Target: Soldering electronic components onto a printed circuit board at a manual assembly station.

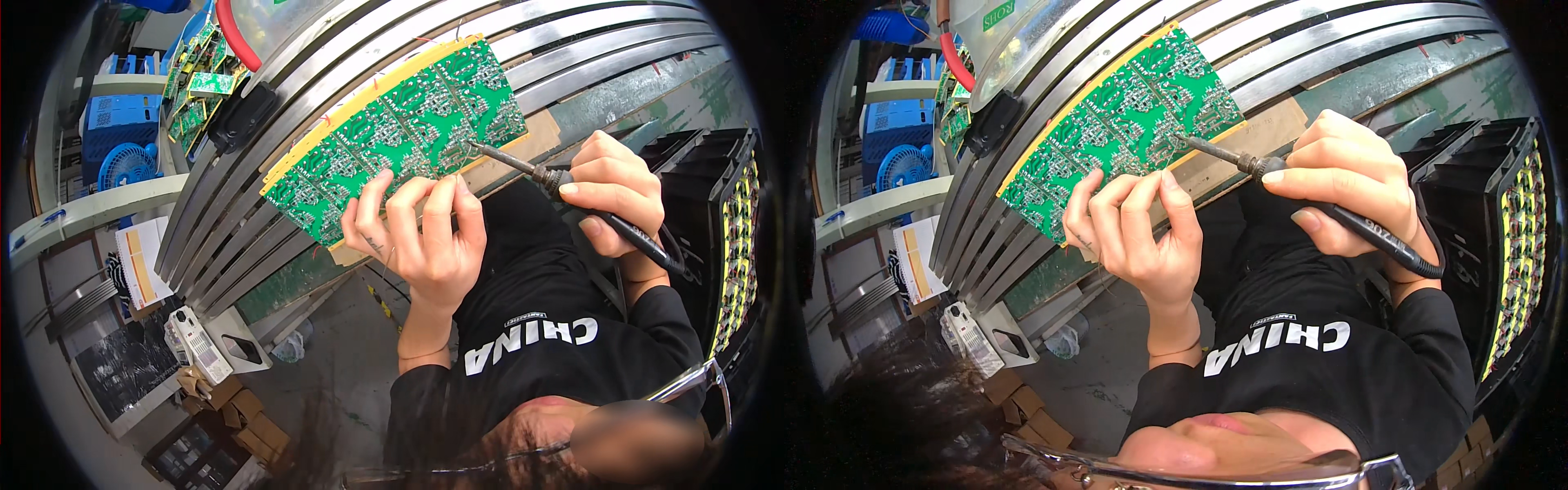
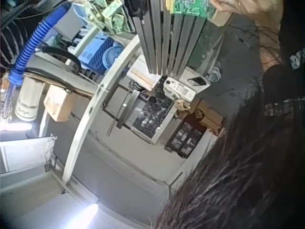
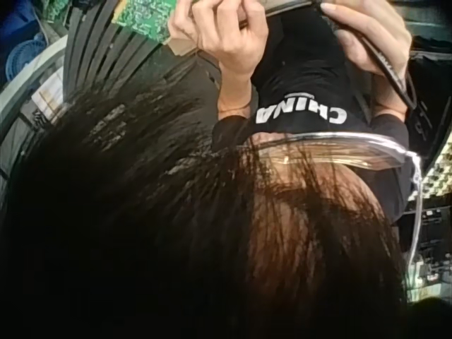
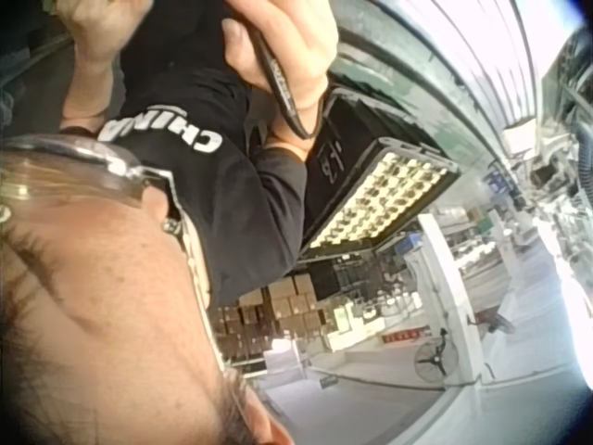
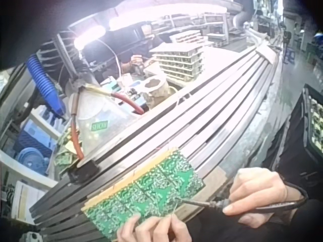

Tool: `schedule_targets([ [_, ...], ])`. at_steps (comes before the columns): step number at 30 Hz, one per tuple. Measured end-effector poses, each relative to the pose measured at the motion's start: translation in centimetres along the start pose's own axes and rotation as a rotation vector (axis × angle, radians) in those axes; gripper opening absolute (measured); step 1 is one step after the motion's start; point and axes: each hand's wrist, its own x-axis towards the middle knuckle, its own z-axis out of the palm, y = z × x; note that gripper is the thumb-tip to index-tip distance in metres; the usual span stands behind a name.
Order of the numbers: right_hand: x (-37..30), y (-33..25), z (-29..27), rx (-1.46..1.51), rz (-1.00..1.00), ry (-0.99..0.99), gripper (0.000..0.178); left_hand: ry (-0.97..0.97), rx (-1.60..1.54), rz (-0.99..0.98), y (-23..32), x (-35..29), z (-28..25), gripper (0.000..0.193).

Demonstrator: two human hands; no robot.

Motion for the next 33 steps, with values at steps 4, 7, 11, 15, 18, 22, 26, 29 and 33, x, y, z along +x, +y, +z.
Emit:
schedule_targets([
  [4,0.0,-0.5,0.3,-0.064,-0.044,-0.008,0.022,0.101,-0.153,-0.059,0.0,-0.4,-1.0,0.020],
  [7,0.0,-0.6,0.5,-0.093,-0.050,-0.017,0.023,0.065,-0.116,-0.066,0.0,-0.9,-2.0,0.022],
  [11,-0.2,-0.8,0.4,-0.098,-0.051,0.000,0.023,0.028,-0.072,-0.055,-0.2,-1.0,-1.9,0.023],
  [15,-0.3,-0.9,0.5,-0.028,-0.037,0.088,0.025,0.063,-0.104,-0.013,-0.6,-0.6,-0.4,0.022],
  [18,-0.4,-1.0,0.9,-0.016,0.028,0.078,0.029,0.083,-0.102,-0.012,-0.5,-0.6,-0.1,0.022],
  [22,-0.4,-0.9,1.2,-0.014,0.067,0.062,0.033,0.097,-0.102,-0.008,-0.7,-0.6,0.2,0.021],
  [26,-0.3,-0.7,1.4,-0.007,0.091,0.047,0.035,0.102,-0.096,-0.002,-0.8,-0.6,0.3,0.021],
  [29,-0.2,-0.5,1.4,0.010,0.109,0.047,0.035,0.084,-0.086,0.007,-0.8,-0.5,0.3,0.021],
  [33,-0.3,-0.3,1.5,0.027,0.119,0.060,0.035,0.099,-0.086,0.001,-0.8,-0.4,0.3,0.020],
])
